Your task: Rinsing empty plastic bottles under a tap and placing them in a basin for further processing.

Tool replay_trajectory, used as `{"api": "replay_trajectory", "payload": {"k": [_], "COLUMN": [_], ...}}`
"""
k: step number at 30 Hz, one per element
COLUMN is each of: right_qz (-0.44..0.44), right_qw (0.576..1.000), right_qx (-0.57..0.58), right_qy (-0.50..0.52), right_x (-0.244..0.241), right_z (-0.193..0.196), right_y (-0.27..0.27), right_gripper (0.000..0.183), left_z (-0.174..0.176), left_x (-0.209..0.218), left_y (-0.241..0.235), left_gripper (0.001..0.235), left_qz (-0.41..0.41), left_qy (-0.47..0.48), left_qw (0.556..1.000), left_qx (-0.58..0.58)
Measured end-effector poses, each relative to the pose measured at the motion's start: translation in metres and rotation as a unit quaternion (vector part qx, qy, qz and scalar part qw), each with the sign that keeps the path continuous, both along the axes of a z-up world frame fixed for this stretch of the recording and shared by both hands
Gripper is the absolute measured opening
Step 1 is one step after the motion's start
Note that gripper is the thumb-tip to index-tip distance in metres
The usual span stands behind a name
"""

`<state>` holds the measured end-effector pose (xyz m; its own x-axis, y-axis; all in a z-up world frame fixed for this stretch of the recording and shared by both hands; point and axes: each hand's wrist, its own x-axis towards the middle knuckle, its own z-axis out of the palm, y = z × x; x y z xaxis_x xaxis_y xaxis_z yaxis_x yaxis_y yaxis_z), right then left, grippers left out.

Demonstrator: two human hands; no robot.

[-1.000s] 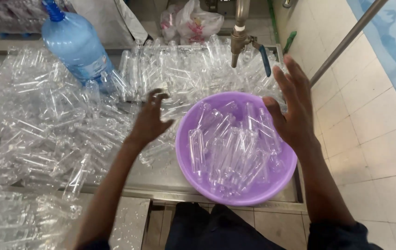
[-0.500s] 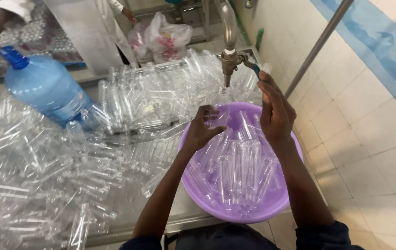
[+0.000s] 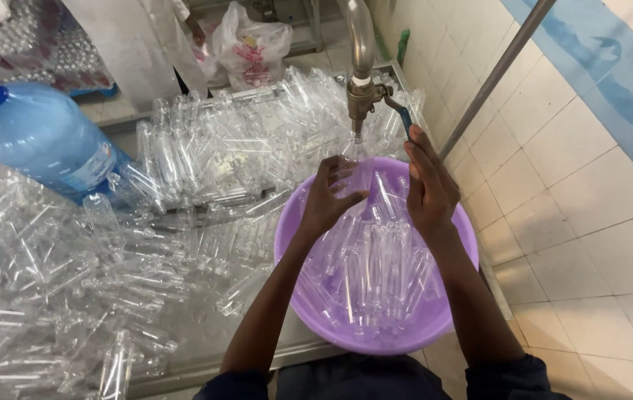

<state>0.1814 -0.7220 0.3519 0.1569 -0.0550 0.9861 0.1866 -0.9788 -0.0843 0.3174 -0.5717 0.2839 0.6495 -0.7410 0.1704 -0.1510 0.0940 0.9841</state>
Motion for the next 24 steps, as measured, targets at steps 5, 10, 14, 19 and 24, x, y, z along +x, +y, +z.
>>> {"api": "replay_trajectory", "payload": {"k": [5, 10, 14, 19, 24], "right_qz": [0.038, 0.065, 0.164, 0.147, 0.183], "right_qw": [0.999, 0.998, 0.983, 0.947, 0.889], "right_qx": [-0.017, -0.02, 0.038, 0.192, 0.017], "right_qy": [0.001, 0.017, 0.068, 0.213, 0.418], "right_x": [0.002, -0.002, -0.021, -0.068, -0.108], "right_z": [-0.004, -0.002, -0.02, -0.085, -0.183], "right_y": [-0.008, -0.012, -0.034, -0.083, -0.071], "right_gripper": [0.031, 0.033, 0.053, 0.037, 0.035], "left_z": [0.0, 0.001, -0.011, -0.028, -0.03], "left_x": [-0.013, -0.024, -0.029, -0.037, -0.04], "left_y": [-0.006, -0.008, -0.009, -0.009, -0.002], "left_gripper": [0.09, 0.086, 0.088, 0.086, 0.089], "left_qz": [0.034, 0.069, 0.088, 0.126, 0.143], "left_qy": [0.018, 0.023, 0.001, -0.011, -0.034], "left_qw": [0.999, 0.997, 0.996, 0.991, 0.987], "left_qx": [-0.018, -0.02, -0.027, -0.043, -0.069]}}
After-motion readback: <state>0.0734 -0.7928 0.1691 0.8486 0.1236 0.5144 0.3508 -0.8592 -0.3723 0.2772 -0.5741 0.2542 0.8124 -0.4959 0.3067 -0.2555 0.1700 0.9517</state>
